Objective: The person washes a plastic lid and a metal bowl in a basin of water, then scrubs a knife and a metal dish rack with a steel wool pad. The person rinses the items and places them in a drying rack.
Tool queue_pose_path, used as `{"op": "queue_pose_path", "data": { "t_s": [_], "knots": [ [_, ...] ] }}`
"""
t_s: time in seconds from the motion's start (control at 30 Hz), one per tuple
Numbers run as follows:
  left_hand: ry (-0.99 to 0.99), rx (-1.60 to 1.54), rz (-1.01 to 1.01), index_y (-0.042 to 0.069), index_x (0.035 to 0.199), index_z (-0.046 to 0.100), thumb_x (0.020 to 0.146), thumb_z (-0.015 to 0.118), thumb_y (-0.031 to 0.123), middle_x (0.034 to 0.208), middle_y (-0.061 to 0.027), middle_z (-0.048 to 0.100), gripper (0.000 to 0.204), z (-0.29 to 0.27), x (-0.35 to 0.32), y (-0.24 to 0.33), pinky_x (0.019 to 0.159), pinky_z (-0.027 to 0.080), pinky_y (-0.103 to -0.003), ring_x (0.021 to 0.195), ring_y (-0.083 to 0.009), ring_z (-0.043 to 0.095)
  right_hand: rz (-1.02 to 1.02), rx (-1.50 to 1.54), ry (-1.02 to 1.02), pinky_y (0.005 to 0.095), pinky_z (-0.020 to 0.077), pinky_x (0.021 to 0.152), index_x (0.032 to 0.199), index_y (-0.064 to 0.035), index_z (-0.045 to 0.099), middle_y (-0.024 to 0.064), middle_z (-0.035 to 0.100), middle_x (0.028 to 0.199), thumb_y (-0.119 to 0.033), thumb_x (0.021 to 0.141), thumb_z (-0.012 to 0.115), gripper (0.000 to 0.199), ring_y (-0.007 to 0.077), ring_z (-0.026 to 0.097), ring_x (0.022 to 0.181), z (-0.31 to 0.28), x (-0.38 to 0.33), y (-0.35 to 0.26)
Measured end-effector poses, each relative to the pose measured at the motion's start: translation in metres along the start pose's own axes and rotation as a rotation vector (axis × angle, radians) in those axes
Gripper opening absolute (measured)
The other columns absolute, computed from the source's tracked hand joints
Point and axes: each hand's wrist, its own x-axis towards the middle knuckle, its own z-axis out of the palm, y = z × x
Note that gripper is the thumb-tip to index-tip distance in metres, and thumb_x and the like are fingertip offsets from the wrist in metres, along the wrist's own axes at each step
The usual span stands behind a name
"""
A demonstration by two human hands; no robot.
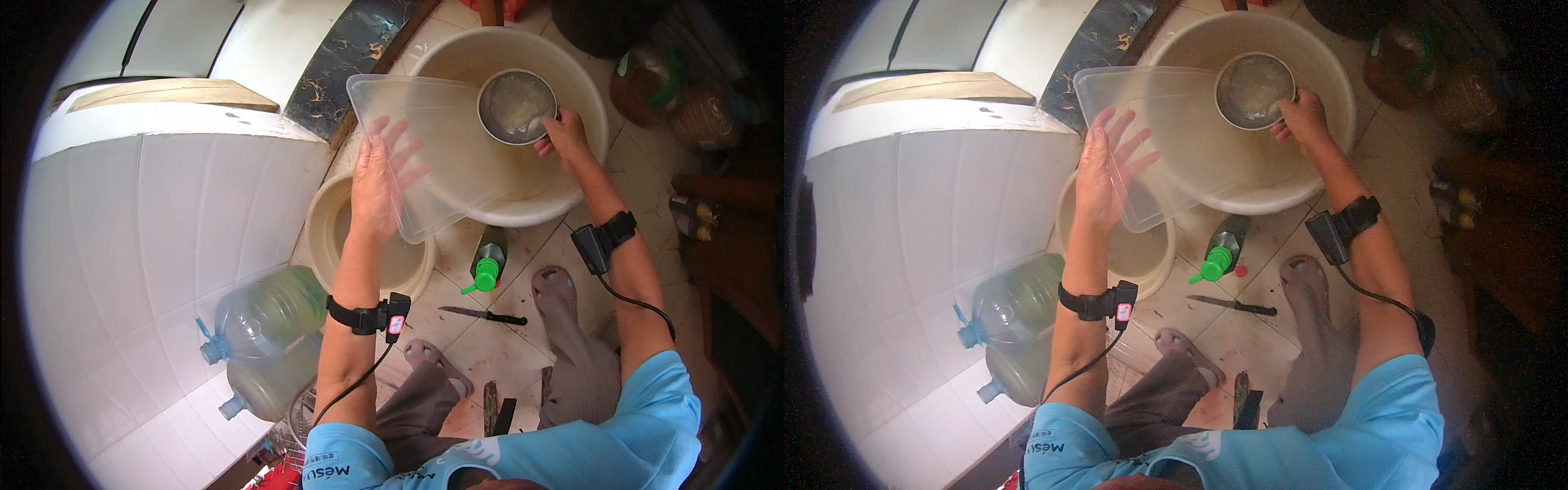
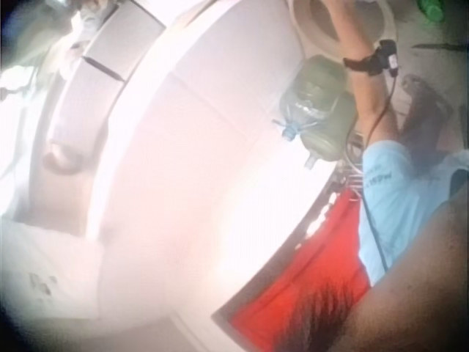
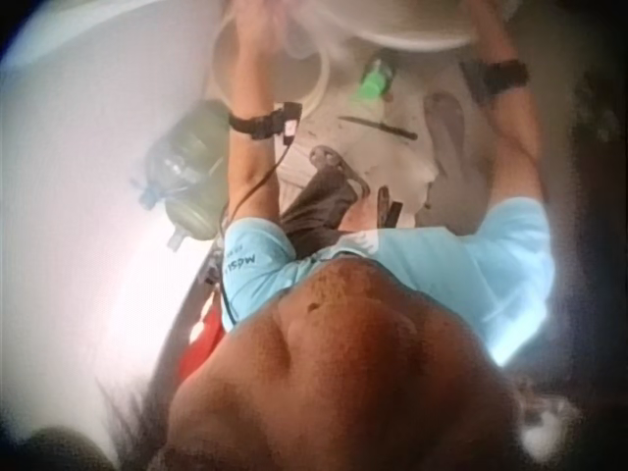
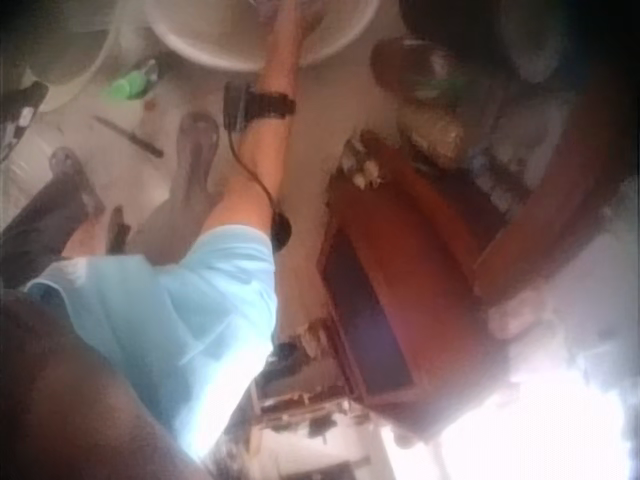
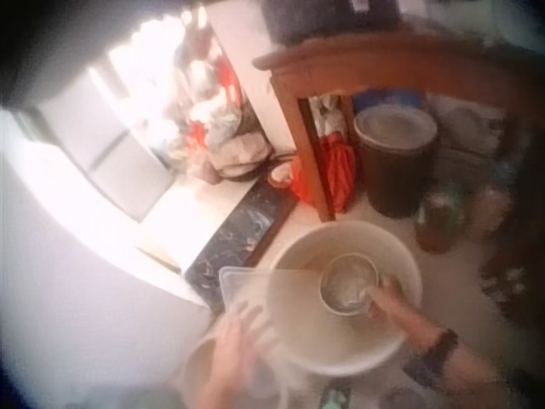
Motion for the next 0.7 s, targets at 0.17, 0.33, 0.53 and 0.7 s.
{"op": "queue_pose_path", "data": {
  "t_s": [0.17,0.33,0.53,0.7],
  "knots": [
    [-0.018,0.032,-0.035,0.011,0.149,0.028,0.101,0.047,0.046,0.150,-0.0157,0.036,0.062,0.015,0.009,0.005,0.096,0.048,-0.049,0.127,-0.0327,0.047,-0.197,-0.103,-0.060,0.0324,0.0543,0.045,0.114,0.0080,0.058,0.0168,0.067,0.077,-0.010,0.087,0.050,0.034,0.0207,0.067,0.054,0.030,-0.021,-0.089],
    [-0.036,0.053,-0.060,0.009,0.148,0.028,0.101,0.047,0.046,0.149,-0.0167,0.037,0.063,0.031,0.016,0.006,0.095,0.049,-0.051,0.125,-0.0341,0.049,-0.612,-0.313,0.047,0.0349,0.0557,0.050,0.121,0.0041,0.055,0.0167,0.067,0.080,-0.010,0.085,0.051,0.039,0.0232,0.067,0.058,0.063,-0.032,-0.137],
    [-0.055,0.037,-0.067,0.006,0.148,0.029,0.102,0.046,0.042,0.147,-0.0178,0.039,0.060,0.036,0.018,0.009,0.094,0.051,-0.053,0.122,-0.0355,0.052,-1.238,-0.668,0.397,0.0425,0.0557,0.074,0.138,-0.0043,0.044,0.0177,0.061,0.119,-0.007,0.087,0.053,0.052,0.0382,0.064,0.091,0.080,-0.038,-0.130],
    [-0.039,0.046,-0.025,0.007,0.148,0.031,0.101,0.048,0.044,0.145,-0.0167,0.043,0.062,0.035,0.017,0.010,0.094,0.049,-0.049,0.124,-0.0352,0.051,-1.060,-0.966,0.409,0.0430,0.0580,0.075,0.139,0.0000,0.040,0.0217,0.056,0.129,-0.007,0.088,0.054,0.054,0.0413,0.068,0.088,0.046,-0.023,-0.082]
  ]
}}
